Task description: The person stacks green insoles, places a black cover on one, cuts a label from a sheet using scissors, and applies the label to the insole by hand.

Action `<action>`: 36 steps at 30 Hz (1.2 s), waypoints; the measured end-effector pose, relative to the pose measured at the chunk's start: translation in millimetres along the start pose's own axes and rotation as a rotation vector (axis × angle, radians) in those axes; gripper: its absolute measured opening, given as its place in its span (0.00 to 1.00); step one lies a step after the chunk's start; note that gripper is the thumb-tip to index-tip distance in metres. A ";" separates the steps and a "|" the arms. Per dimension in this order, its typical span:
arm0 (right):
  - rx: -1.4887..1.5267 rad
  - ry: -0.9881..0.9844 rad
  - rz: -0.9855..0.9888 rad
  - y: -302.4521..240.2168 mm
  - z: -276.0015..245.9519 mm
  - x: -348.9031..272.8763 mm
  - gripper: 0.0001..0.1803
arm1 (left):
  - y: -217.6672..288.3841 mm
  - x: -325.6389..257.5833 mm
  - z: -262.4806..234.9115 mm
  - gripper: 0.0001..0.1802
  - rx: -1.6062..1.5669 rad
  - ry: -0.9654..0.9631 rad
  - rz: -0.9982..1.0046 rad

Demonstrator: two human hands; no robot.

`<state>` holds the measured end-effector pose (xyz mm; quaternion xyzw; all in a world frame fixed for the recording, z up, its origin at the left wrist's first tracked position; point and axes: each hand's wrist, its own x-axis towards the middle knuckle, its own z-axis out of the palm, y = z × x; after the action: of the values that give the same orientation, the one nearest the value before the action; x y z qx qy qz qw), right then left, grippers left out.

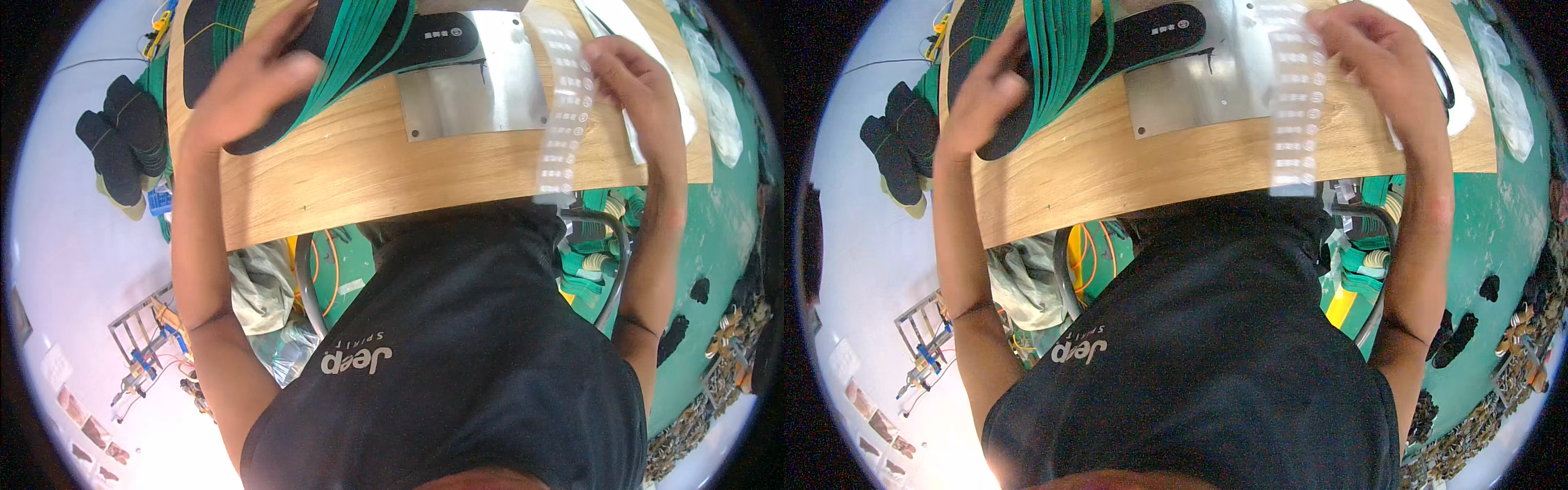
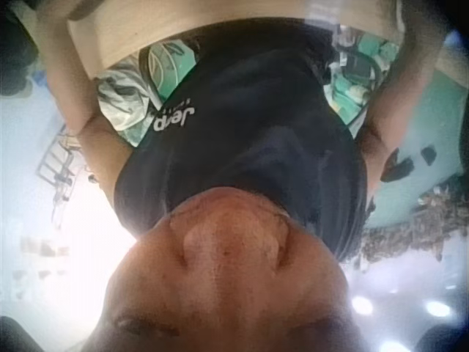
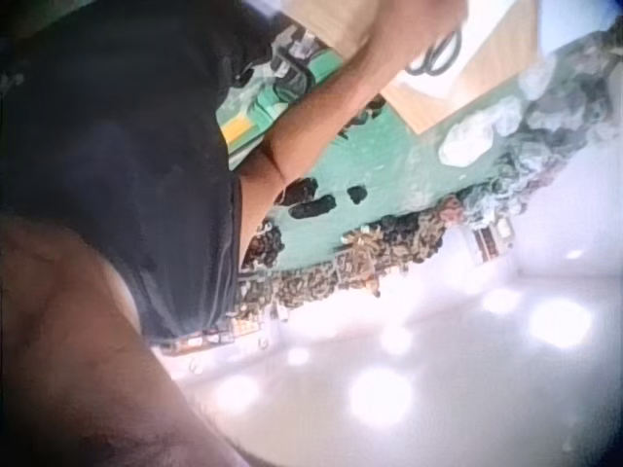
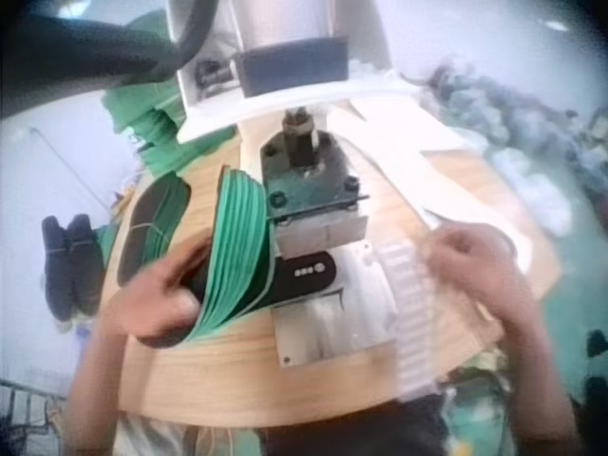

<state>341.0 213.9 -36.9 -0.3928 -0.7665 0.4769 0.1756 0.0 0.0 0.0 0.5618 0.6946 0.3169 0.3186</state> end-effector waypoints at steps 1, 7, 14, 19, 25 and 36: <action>-0.122 0.177 -0.144 3.1 -1.5 0.3 0.19 | -0.2 2.3 0.1 0.57 -0.514 0.016 -0.031; -0.025 0.459 -0.504 -37.4 9.8 -31.2 0.15 | -43.4 -0.8 -23.6 0.47 0.104 -0.183 -0.133; -0.106 0.112 -1.244 -137.9 145.7 -47.3 0.19 | 12.1 -48.9 -11.1 0.31 0.340 0.212 -0.032; -0.601 -0.167 -1.326 -175.0 171.3 -11.8 0.25 | 37.3 -102.5 -19.5 0.33 0.529 0.195 0.225; -0.635 -0.437 -1.014 -152.8 192.8 -18.0 0.34 | -1.3 -157.0 2.2 0.42 0.429 0.341 0.044; -0.464 -0.239 -0.821 -125.4 75.5 -69.4 0.38 | -113.6 -34.7 -132.5 0.34 -0.089 0.820 -0.343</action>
<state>281.7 86.1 42.9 -0.0293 -0.9590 0.2266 0.1678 -165.8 -64.0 -8.7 0.2519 0.8325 0.4855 0.0885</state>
